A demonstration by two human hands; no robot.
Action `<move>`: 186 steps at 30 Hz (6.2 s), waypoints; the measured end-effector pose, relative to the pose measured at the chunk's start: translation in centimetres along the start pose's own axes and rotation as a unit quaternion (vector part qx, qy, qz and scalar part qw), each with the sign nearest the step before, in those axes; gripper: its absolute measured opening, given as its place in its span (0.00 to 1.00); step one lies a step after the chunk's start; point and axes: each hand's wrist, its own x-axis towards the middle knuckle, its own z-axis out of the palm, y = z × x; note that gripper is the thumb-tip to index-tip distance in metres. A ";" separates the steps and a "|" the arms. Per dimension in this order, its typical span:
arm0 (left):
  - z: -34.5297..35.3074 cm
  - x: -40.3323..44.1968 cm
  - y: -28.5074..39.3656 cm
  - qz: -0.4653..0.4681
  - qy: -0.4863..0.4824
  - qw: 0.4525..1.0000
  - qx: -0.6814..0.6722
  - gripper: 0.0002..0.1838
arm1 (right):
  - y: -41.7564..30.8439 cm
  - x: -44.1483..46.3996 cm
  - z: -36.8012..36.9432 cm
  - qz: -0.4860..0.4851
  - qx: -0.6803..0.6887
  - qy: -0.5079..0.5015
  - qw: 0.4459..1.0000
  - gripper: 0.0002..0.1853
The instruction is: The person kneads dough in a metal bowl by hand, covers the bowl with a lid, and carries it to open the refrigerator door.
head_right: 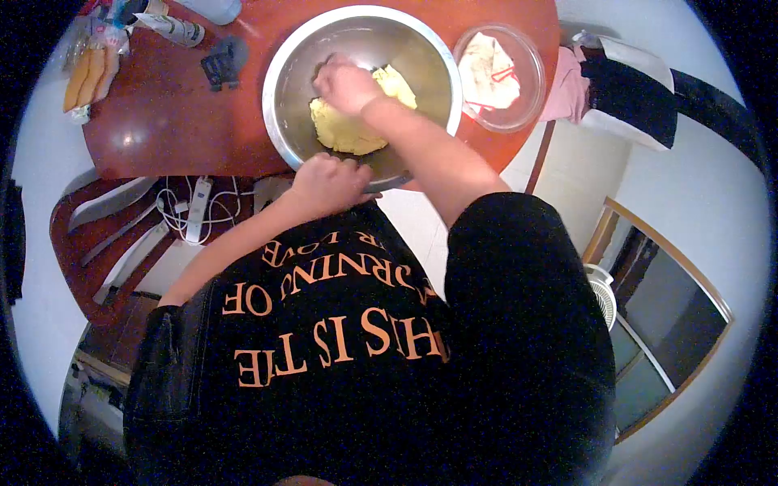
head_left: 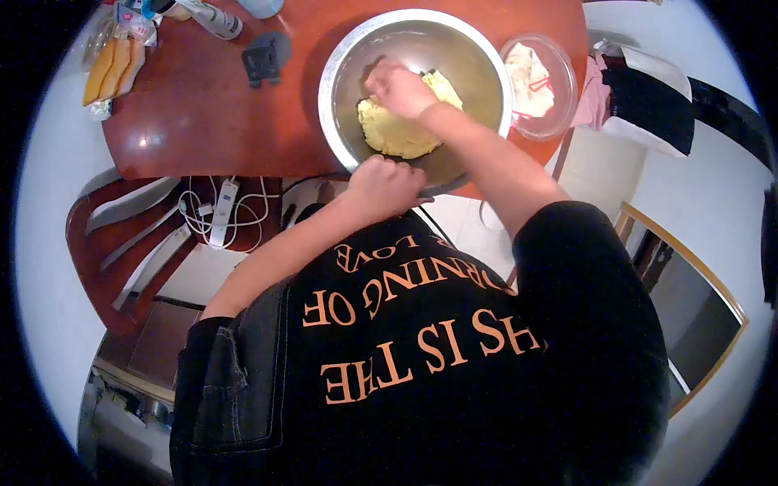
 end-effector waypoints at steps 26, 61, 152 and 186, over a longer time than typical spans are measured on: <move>-1.4 0.5 0.6 -0.042 -0.099 0.994 -0.005 0.23 | 3.2 0.4 -5.5 0.114 -0.266 -0.182 0.940 0.19; 0.4 0.5 -0.1 -0.013 0.037 0.999 -0.014 0.15 | 1.7 -1.2 2.7 -0.084 -0.189 0.240 0.949 0.09; -1.9 -1.1 -0.5 -0.047 -0.073 0.996 -0.013 0.24 | 0.4 -3.4 -5.4 -0.058 -0.253 -0.085 0.962 0.20; -1.1 -0.9 -1.0 -0.037 -0.042 0.998 -0.026 0.26 | 0.2 -1.6 2.6 -0.050 -0.207 0.204 0.956 0.16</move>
